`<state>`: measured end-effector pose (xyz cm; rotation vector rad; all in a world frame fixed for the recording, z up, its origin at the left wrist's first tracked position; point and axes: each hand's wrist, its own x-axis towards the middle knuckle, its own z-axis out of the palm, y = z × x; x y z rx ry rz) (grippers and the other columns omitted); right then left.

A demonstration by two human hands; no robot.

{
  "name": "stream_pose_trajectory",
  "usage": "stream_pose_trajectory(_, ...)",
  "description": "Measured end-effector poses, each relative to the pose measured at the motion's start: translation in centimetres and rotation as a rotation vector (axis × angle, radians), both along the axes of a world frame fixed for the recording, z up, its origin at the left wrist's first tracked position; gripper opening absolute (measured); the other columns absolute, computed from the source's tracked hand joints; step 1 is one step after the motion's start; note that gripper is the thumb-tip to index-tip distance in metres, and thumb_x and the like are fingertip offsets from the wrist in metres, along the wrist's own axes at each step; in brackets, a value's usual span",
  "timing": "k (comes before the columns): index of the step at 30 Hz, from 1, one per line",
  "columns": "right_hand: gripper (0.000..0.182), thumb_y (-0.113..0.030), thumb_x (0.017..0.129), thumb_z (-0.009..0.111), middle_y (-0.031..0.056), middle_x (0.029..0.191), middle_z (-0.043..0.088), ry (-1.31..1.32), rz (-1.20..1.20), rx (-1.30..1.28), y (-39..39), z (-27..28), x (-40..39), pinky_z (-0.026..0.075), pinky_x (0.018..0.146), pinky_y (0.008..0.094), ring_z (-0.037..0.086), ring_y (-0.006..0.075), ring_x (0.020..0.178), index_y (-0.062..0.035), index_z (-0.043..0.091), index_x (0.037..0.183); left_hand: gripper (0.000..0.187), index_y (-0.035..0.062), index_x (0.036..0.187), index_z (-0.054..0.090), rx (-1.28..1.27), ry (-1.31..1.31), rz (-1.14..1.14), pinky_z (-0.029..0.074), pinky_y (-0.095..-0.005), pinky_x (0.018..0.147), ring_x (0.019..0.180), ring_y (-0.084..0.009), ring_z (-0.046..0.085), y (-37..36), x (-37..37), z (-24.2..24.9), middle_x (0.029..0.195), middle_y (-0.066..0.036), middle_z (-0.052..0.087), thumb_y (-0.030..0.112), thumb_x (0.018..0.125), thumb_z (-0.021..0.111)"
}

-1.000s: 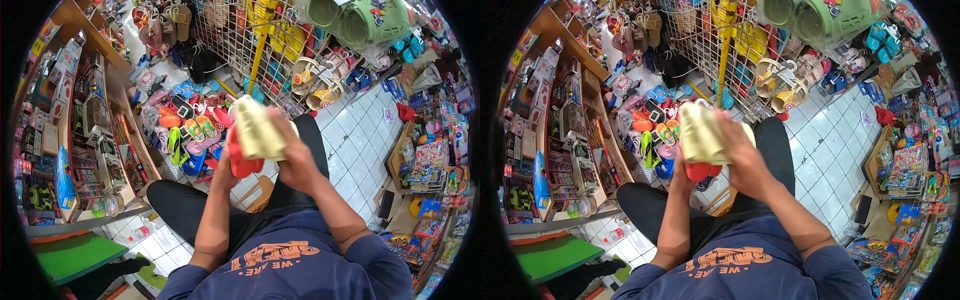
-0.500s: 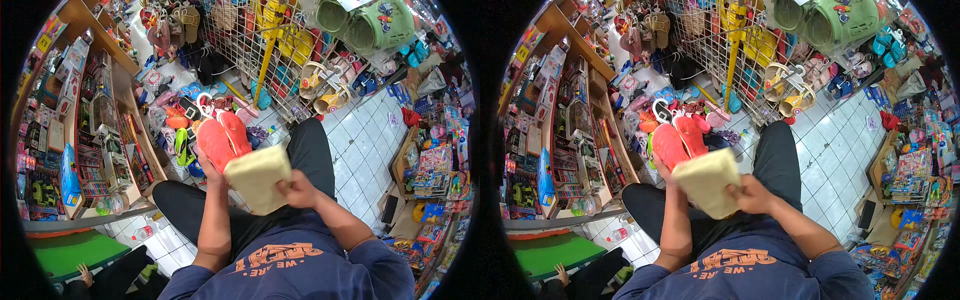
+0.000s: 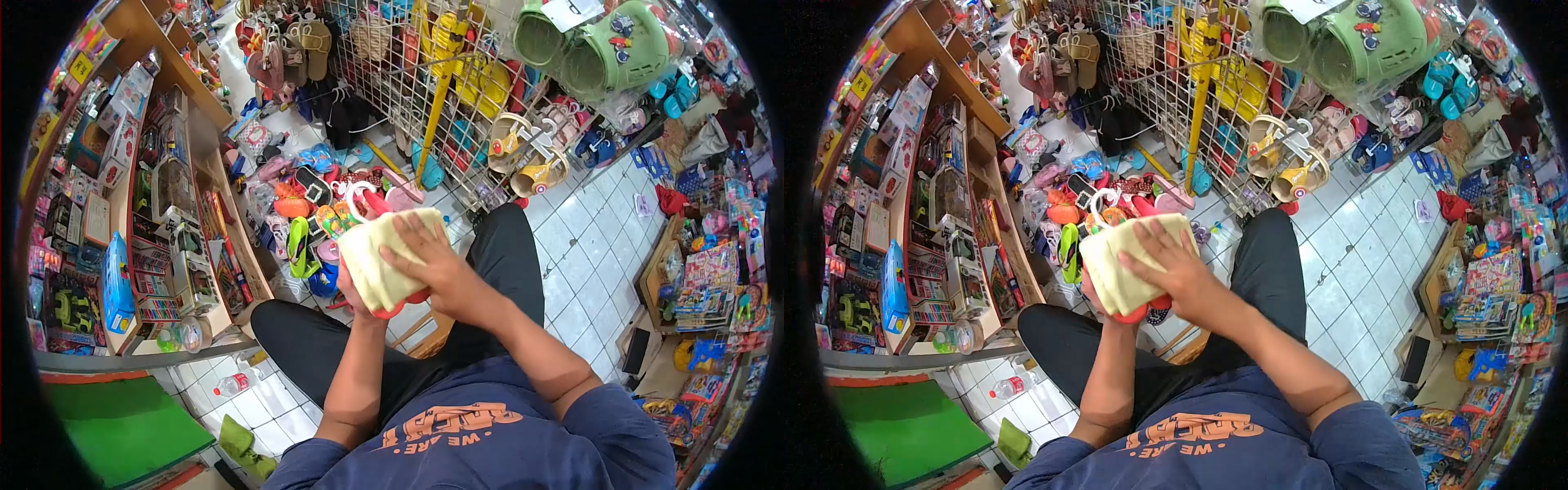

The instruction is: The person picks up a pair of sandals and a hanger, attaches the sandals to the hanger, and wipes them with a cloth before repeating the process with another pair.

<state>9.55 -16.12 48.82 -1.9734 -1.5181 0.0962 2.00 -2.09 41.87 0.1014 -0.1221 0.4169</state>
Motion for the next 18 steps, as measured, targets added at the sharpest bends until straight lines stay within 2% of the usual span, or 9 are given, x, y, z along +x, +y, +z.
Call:
stream_pose_trajectory(2,0.086,0.015,0.068,0.049,0.0176,0.158,0.019,-0.004,0.029,-0.029,-0.7,-1.1,-1.4,0.02,0.115,0.0516,0.015,0.0388,0.146,-0.0189,0.04,0.147,0.082,0.0043,0.148,0.026,0.161,0.212,0.177,0.034,-0.0506,0.11,0.131,-0.0368,0.043,0.6,0.0,-0.4,0.147,-0.018,0.039,0.059,0.089,0.038)
stream_pose_trajectory(3,0.089,0.014,0.065,0.049,0.0193,0.157,0.019,0.138,0.06,0.014,-1.2,-1.7,-2.2,0.022,0.115,0.0477,0.016,0.0414,0.145,-0.0196,0.041,0.147,0.084,0.0045,0.149,0.026,0.161,-0.115,0.07,0.034,-0.052,0.11,0.132,-0.0359,0.043,0.9,0.3,0.8,0.147,-0.016,0.039,0.061,0.088,0.04)
stream_pose_trajectory(6,0.077,0.016,0.07,0.047,0.0177,0.149,0.039,0.391,0.065,0.024,-3.2,-2.0,-3.7,0.034,0.11,0.04,0.036,0.0356,0.139,-0.0141,0.049,0.141,0.084,0.0036,0.149,0.025,0.426,-0.096,-0.035,0.034,-0.0526,0.11,0.134,-0.0345,0.04,3.0,-0.5,0.0,0.148,-0.015,0.038,0.06,0.088,0.043)
stream_pose_trajectory(7,0.077,0.016,0.07,0.047,0.0177,0.149,0.039,0.386,0.065,0.03,-4.0,-2.6,-3.4,0.034,0.11,0.04,0.036,0.0356,0.139,-0.0141,0.049,0.141,0.084,0.0018,0.148,0.025,0.224,-0.292,-0.013,0.034,-0.0518,0.11,0.134,-0.0333,0.04,2.4,0.1,1.0,0.148,-0.015,0.037,0.057,0.089,0.046)
stream_pose_trajectory(9,0.056,0.013,0.079,0.049,0.0123,0.129,0.06,0.846,-0.001,0.102,-5.8,-4.1,-2.3,0.044,0.098,0.0325,0.056,0.0231,0.119,-0.007,0.057,0.131,0.083,0.0009,0.148,0.025,0.378,-0.129,0.071,0.034,-0.0515,0.11,0.134,-0.0328,0.04,2.0,-0.1,2.3,0.148,-0.014,0.037,0.056,0.089,0.047)
stream_pose_trajectory(10,0.039,0.007,0.084,0.054,0.0059,0.112,0.067,1.186,-0.274,-0.03,-6.4,-3.9,-1.8,0.048,0.089,0.0289,0.061,0.0128,0.101,-0.0011,0.061,0.122,0.083,0.0,0.147,0.026,0.524,0.039,0.162,0.034,-0.0512,0.111,0.134,-0.0323,0.041,1.9,-0.3,2.5,0.149,-0.014,0.037,0.054,0.089,0.048)
stream_pose_trajectory(14,0.033,0.004,0.083,0.056,0.0073,0.108,0.068,1.306,-0.316,0.57,-6.6,-1.6,0.3,0.049,0.087,0.0285,0.063,0.0127,0.097,0.0017,0.063,0.115,0.087,-0.0009,0.146,0.027,0.57,0.157,0.146,0.035,-0.0484,0.111,0.134,-0.0302,0.041,1.5,-0.7,1.0,0.148,-0.014,0.038,0.056,0.086,0.053)
stream_pose_trajectory(16,0.031,0.001,0.082,0.06,0.0071,0.107,0.068,1.248,-0.337,0.596,-5.4,0.2,1.1,0.05,0.086,0.0289,0.064,0.0114,0.097,0.0014,0.064,0.113,0.093,-0.0014,0.146,0.027,0.559,0.267,0.099,0.037,-0.0471,0.109,0.132,-0.0295,0.043,0.9,-1.3,0.5,0.145,-0.014,0.041,0.058,0.082,0.058)
stream_pose_trajectory(18,0.03,-0.003,0.082,0.064,0.009,0.108,0.068,0.89,-0.562,0.267,-3.7,1.6,1.3,0.05,0.086,0.0307,0.066,0.0148,0.095,-0.0001,0.064,0.113,0.098,-0.0011,0.146,0.027,0.524,0.234,-0.04,0.039,-0.0467,0.108,0.129,-0.0297,0.046,0.0,-0.8,0.5,0.143,-0.013,0.043,0.06,0.078,0.063)
